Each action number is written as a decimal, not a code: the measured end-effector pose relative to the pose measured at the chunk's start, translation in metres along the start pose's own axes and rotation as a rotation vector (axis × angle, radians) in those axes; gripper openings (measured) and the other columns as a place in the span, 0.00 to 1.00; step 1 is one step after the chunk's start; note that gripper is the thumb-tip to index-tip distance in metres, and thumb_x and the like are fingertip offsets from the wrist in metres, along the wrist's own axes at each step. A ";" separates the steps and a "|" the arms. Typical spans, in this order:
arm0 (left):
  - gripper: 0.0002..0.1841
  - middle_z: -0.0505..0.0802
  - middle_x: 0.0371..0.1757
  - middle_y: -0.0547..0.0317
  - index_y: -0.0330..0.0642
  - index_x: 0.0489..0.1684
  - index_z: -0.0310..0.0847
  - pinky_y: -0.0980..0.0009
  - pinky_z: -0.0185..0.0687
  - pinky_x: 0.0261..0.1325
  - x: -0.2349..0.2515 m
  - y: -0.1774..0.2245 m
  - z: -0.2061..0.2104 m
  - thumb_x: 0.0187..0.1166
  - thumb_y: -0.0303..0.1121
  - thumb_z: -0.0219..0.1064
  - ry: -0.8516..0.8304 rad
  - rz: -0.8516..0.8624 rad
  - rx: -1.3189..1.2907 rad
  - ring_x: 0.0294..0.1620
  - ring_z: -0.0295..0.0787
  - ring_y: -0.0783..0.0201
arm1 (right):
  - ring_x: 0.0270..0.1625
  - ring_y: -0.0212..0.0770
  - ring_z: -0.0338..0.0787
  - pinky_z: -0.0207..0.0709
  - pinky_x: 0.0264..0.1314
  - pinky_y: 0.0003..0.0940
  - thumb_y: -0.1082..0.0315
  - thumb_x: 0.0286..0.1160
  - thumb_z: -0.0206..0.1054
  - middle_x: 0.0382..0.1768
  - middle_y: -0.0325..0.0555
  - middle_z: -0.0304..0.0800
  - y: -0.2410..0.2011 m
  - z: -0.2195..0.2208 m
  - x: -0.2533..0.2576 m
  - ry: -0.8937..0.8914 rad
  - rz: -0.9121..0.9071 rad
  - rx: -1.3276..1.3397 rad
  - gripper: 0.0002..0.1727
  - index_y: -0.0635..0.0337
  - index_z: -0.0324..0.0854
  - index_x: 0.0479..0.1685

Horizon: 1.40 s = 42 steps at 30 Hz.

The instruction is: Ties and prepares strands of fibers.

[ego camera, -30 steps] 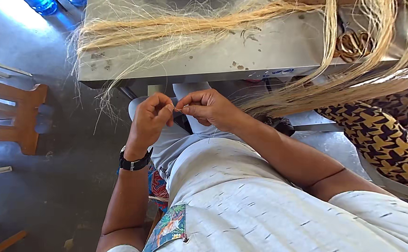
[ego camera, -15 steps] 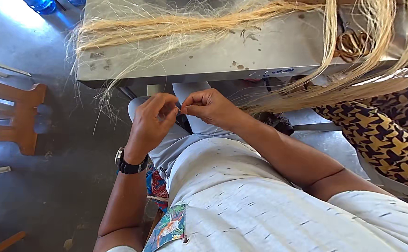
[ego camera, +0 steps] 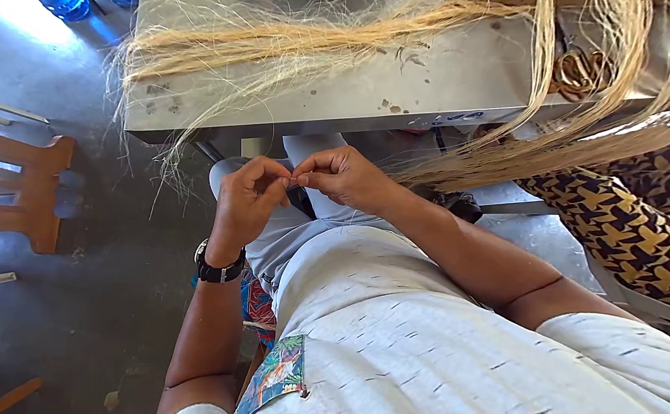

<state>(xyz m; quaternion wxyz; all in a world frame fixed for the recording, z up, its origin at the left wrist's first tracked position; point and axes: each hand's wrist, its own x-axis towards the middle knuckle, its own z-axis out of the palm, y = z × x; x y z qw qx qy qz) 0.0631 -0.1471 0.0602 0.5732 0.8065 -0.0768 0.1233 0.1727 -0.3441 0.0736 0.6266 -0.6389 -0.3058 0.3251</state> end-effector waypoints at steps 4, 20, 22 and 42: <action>0.06 0.93 0.40 0.55 0.38 0.50 0.80 0.70 0.93 0.31 -0.001 0.000 0.003 0.84 0.22 0.59 -0.010 -0.050 -0.144 0.28 0.92 0.64 | 0.16 0.22 0.68 0.59 0.15 0.17 0.72 0.84 0.67 0.23 0.35 0.85 -0.001 0.000 -0.001 -0.017 0.008 0.016 0.07 0.64 0.91 0.45; 0.09 0.92 0.38 0.55 0.43 0.48 0.80 0.65 0.94 0.37 0.000 -0.009 0.023 0.87 0.27 0.52 0.050 -0.124 -0.675 0.31 0.93 0.62 | 0.16 0.21 0.67 0.59 0.15 0.15 0.74 0.84 0.65 0.25 0.36 0.86 0.000 -0.003 -0.001 -0.042 -0.028 0.089 0.08 0.66 0.90 0.47; 0.09 0.92 0.39 0.55 0.44 0.47 0.80 0.66 0.94 0.38 0.001 -0.009 0.025 0.88 0.27 0.52 0.070 -0.138 -0.727 0.31 0.93 0.63 | 0.16 0.20 0.68 0.60 0.15 0.15 0.74 0.84 0.66 0.26 0.36 0.87 0.000 -0.004 -0.001 -0.040 -0.029 0.095 0.08 0.66 0.90 0.47; 0.06 0.93 0.41 0.57 0.41 0.51 0.81 0.68 0.93 0.37 0.002 0.010 0.023 0.84 0.26 0.61 0.131 -0.101 0.035 0.34 0.93 0.65 | 0.51 0.36 0.93 0.88 0.58 0.31 0.72 0.85 0.61 0.49 0.47 0.93 -0.009 -0.022 -0.007 -0.025 -0.055 -0.184 0.12 0.65 0.86 0.58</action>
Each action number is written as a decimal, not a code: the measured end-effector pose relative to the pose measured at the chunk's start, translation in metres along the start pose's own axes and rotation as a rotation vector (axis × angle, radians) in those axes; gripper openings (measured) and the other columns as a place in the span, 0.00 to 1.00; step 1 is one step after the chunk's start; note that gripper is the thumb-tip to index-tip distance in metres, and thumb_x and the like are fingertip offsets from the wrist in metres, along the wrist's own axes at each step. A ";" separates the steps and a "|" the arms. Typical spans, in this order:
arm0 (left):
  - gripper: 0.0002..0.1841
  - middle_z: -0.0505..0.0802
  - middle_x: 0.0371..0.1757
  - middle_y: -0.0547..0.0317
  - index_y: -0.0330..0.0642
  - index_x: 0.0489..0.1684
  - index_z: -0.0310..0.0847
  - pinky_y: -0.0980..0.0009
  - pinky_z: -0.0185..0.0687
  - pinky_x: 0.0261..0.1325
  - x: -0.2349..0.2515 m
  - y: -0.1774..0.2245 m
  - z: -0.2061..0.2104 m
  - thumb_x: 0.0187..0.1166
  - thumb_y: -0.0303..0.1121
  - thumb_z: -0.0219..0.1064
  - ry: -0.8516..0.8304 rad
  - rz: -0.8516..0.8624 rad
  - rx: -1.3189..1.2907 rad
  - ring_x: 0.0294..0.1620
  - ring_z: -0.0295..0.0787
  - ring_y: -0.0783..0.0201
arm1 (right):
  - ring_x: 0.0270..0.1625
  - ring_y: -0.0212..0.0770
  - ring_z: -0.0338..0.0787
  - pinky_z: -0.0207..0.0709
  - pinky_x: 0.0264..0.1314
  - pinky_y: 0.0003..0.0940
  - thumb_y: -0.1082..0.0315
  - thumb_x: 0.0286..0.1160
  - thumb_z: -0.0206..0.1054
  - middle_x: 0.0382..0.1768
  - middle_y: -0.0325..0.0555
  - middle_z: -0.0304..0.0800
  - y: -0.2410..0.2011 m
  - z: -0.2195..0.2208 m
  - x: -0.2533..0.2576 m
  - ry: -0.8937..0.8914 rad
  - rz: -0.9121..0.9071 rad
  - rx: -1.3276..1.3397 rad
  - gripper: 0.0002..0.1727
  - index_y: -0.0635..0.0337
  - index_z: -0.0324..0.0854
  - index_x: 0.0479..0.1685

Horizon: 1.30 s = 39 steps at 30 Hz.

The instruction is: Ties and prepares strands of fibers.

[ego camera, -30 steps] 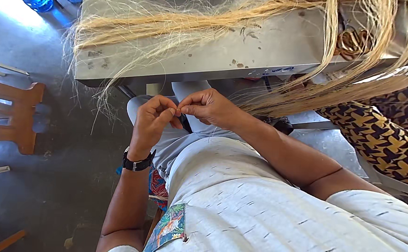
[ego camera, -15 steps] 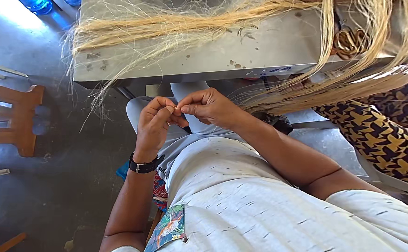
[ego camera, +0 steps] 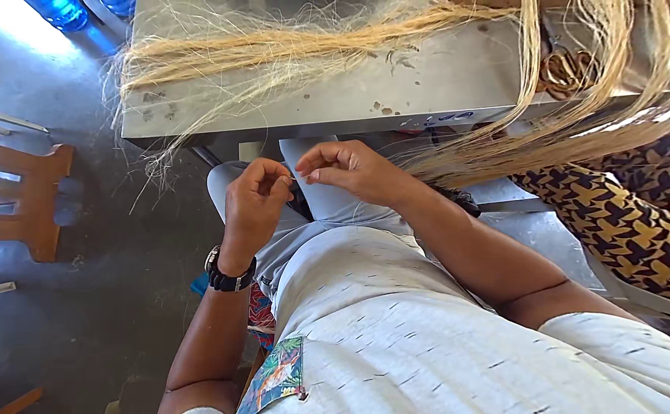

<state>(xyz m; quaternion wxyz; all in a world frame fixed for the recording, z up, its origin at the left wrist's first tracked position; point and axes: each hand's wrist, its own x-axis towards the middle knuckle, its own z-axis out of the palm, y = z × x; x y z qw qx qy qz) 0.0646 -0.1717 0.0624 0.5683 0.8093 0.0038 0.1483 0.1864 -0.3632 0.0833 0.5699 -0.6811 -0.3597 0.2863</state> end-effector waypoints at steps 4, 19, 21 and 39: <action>0.06 0.92 0.39 0.59 0.41 0.51 0.82 0.70 0.91 0.36 0.004 0.004 -0.002 0.84 0.27 0.63 0.008 0.073 0.137 0.33 0.91 0.67 | 0.58 0.33 0.88 0.82 0.64 0.33 0.65 0.79 0.69 0.52 0.41 0.91 -0.005 -0.002 0.002 0.101 -0.101 -0.282 0.12 0.57 0.89 0.55; 0.18 0.91 0.56 0.54 0.38 0.67 0.79 0.64 0.92 0.49 0.012 0.000 0.009 0.93 0.40 0.52 -0.037 0.069 -0.108 0.46 0.92 0.64 | 0.57 0.39 0.90 0.85 0.58 0.36 0.71 0.83 0.64 0.51 0.47 0.93 -0.009 0.006 0.011 0.262 0.039 0.560 0.06 0.60 0.87 0.42; 0.17 0.90 0.57 0.53 0.38 0.66 0.81 0.63 0.92 0.47 0.012 -0.003 0.026 0.90 0.38 0.58 -0.099 0.045 -0.126 0.46 0.91 0.63 | 0.56 0.39 0.90 0.85 0.58 0.36 0.71 0.84 0.62 0.52 0.48 0.92 -0.007 0.010 0.016 0.337 -0.014 0.626 0.07 0.60 0.86 0.43; 0.24 0.91 0.40 0.52 0.44 0.79 0.63 0.65 0.92 0.34 0.021 -0.013 0.059 0.87 0.35 0.63 -0.233 -0.079 -0.609 0.29 0.91 0.60 | 0.51 0.41 0.92 0.87 0.55 0.37 0.69 0.87 0.59 0.46 0.48 0.92 -0.017 0.004 0.028 0.482 -0.041 0.817 0.08 0.57 0.84 0.45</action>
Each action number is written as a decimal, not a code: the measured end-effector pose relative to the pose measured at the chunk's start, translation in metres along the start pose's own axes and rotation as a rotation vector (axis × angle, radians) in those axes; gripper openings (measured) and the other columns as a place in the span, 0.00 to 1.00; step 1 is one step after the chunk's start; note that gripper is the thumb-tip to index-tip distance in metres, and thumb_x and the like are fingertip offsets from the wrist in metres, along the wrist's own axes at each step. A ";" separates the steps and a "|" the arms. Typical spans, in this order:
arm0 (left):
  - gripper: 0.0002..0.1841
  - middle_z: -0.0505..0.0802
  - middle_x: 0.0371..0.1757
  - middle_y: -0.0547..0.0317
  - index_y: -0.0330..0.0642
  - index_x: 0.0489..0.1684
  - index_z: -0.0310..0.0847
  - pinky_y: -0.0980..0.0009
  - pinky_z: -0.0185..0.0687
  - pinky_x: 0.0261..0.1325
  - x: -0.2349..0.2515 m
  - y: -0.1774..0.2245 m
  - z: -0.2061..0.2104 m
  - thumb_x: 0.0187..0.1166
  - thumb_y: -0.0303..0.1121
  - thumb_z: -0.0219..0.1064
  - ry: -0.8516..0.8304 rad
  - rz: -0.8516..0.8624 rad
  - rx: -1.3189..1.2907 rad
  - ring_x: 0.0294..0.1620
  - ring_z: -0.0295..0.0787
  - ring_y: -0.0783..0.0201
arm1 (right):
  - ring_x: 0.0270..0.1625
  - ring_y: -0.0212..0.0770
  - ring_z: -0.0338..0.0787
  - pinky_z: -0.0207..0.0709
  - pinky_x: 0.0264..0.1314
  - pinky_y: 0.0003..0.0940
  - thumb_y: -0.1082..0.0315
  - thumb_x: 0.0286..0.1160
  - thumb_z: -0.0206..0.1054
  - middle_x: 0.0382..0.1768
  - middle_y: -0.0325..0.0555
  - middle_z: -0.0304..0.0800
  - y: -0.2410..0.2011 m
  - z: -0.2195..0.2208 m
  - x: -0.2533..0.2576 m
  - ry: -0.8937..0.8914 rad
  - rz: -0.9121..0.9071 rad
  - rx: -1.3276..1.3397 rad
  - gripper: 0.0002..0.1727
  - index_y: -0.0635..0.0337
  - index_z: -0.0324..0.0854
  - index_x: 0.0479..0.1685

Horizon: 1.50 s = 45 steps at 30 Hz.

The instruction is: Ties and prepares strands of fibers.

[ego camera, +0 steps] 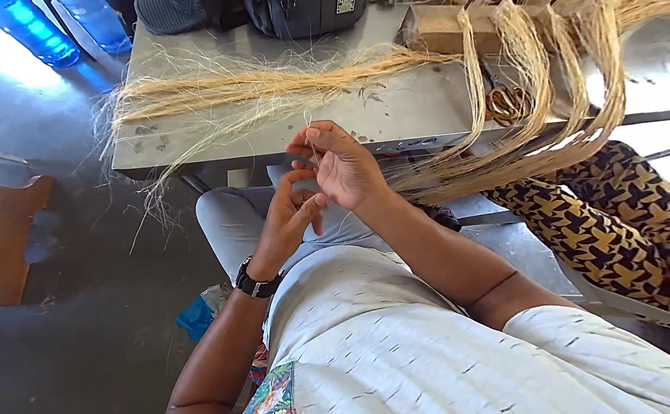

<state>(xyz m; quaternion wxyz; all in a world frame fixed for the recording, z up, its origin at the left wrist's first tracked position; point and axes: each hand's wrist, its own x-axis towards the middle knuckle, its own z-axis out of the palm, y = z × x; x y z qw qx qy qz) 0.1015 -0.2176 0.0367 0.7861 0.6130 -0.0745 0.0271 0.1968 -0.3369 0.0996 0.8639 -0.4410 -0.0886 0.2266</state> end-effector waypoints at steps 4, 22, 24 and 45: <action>0.12 0.89 0.32 0.62 0.39 0.55 0.85 0.74 0.85 0.37 -0.005 -0.006 -0.015 0.86 0.36 0.64 -0.030 0.007 0.080 0.29 0.84 0.71 | 0.49 0.43 0.94 0.90 0.53 0.40 0.67 0.89 0.57 0.43 0.46 0.92 -0.011 -0.011 0.002 0.008 0.041 0.026 0.08 0.55 0.83 0.46; 0.20 0.80 0.18 0.73 0.43 0.42 0.89 0.81 0.72 0.23 -0.010 -0.033 -0.045 0.94 0.43 0.52 -0.114 0.015 -0.011 0.17 0.73 0.78 | 0.36 0.37 0.91 0.90 0.47 0.35 0.64 0.90 0.53 0.36 0.43 0.89 -0.072 -0.040 -0.001 -0.082 0.068 0.126 0.11 0.52 0.81 0.41; 0.19 0.81 0.18 0.71 0.42 0.43 0.89 0.81 0.71 0.23 -0.012 -0.036 -0.053 0.94 0.40 0.52 -0.115 0.020 0.016 0.17 0.73 0.78 | 0.36 0.38 0.91 0.90 0.47 0.36 0.64 0.90 0.51 0.38 0.44 0.89 -0.081 -0.051 -0.003 -0.106 0.037 0.131 0.12 0.51 0.80 0.41; 0.18 0.94 0.54 0.48 0.33 0.62 0.86 0.62 0.91 0.58 -0.012 -0.067 -0.073 0.90 0.37 0.57 0.186 -0.060 0.617 0.53 0.93 0.62 | 0.22 0.26 0.78 0.76 0.28 0.21 0.63 0.89 0.53 0.26 0.31 0.82 -0.247 -0.189 -0.010 0.613 -0.468 -0.327 0.09 0.48 0.78 0.40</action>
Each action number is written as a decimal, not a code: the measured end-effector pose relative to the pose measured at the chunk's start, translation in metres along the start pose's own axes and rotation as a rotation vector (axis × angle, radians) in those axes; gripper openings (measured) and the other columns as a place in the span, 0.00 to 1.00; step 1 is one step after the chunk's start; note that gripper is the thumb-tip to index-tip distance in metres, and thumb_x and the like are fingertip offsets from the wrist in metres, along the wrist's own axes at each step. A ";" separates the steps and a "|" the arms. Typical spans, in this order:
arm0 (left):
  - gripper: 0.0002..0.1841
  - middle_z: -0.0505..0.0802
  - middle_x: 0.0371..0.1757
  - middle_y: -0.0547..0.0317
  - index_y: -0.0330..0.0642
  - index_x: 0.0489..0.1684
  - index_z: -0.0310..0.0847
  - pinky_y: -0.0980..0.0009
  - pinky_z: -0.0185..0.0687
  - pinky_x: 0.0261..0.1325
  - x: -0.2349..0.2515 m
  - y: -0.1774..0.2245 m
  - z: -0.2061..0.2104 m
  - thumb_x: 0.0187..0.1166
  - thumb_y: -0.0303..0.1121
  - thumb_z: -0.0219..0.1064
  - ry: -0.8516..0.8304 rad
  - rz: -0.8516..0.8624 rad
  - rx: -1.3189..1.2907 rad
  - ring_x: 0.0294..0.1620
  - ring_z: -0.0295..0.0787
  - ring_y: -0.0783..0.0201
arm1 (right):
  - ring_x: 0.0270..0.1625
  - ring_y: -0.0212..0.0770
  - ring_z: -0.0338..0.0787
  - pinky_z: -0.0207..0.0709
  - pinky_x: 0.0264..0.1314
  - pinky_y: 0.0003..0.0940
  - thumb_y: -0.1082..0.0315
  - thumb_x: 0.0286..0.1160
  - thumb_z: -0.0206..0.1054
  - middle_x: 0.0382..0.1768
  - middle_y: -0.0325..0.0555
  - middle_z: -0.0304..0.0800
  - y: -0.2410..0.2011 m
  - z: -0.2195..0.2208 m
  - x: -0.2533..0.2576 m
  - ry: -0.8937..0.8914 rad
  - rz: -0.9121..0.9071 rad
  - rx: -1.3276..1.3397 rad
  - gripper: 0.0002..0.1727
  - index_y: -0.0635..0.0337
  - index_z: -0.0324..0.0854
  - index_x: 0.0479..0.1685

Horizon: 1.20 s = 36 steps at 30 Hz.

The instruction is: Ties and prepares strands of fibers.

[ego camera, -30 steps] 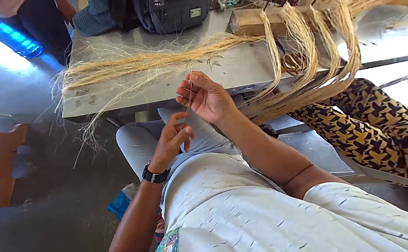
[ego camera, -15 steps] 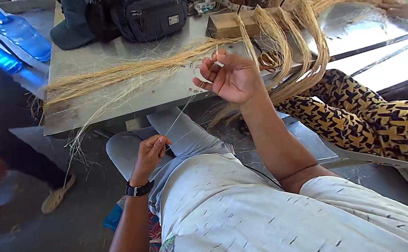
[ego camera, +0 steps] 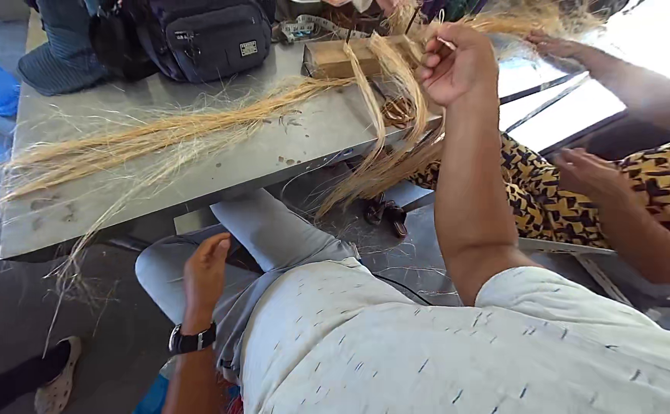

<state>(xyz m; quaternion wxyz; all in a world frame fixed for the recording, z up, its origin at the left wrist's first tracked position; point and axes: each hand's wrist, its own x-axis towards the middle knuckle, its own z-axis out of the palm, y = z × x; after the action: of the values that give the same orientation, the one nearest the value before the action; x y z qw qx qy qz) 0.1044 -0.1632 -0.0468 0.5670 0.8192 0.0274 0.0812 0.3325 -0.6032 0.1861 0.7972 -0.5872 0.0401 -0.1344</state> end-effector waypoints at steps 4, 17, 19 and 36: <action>0.17 0.94 0.46 0.49 0.34 0.58 0.87 0.61 0.91 0.49 -0.005 -0.024 -0.021 0.91 0.36 0.55 0.035 -0.171 0.160 0.42 0.93 0.63 | 0.20 0.27 0.77 0.75 0.25 0.22 0.65 0.84 0.59 0.24 0.33 0.82 -0.012 -0.017 0.056 0.159 0.076 -0.108 0.05 0.50 0.78 0.40; 0.15 0.94 0.37 0.55 0.37 0.55 0.88 0.63 0.90 0.44 -0.011 -0.048 -0.015 0.91 0.34 0.55 0.160 -0.285 0.262 0.35 0.92 0.66 | 0.19 0.29 0.78 0.73 0.19 0.24 0.59 0.81 0.63 0.25 0.35 0.83 0.055 0.072 0.156 0.113 0.282 -0.387 0.08 0.51 0.83 0.46; 0.15 0.94 0.38 0.54 0.37 0.56 0.88 0.63 0.90 0.45 -0.013 -0.051 -0.016 0.91 0.34 0.55 0.162 -0.273 0.273 0.36 0.92 0.66 | 0.19 0.29 0.79 0.73 0.19 0.23 0.59 0.80 0.64 0.26 0.35 0.83 0.059 0.079 0.164 0.132 0.289 -0.419 0.07 0.50 0.83 0.44; 0.17 0.94 0.37 0.54 0.40 0.54 0.90 0.57 0.89 0.45 -0.018 -0.065 -0.014 0.89 0.38 0.55 0.183 -0.151 0.365 0.36 0.92 0.63 | 0.17 0.30 0.76 0.72 0.19 0.25 0.60 0.78 0.62 0.22 0.34 0.77 0.063 0.092 0.193 0.245 0.305 -0.622 0.04 0.47 0.77 0.39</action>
<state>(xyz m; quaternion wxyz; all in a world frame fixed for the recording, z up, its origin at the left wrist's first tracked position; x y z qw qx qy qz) 0.0880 -0.1295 -0.1050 0.4090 0.8931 0.1543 0.1066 0.5483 -0.5514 0.1731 0.5806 -0.7684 0.2614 -0.0646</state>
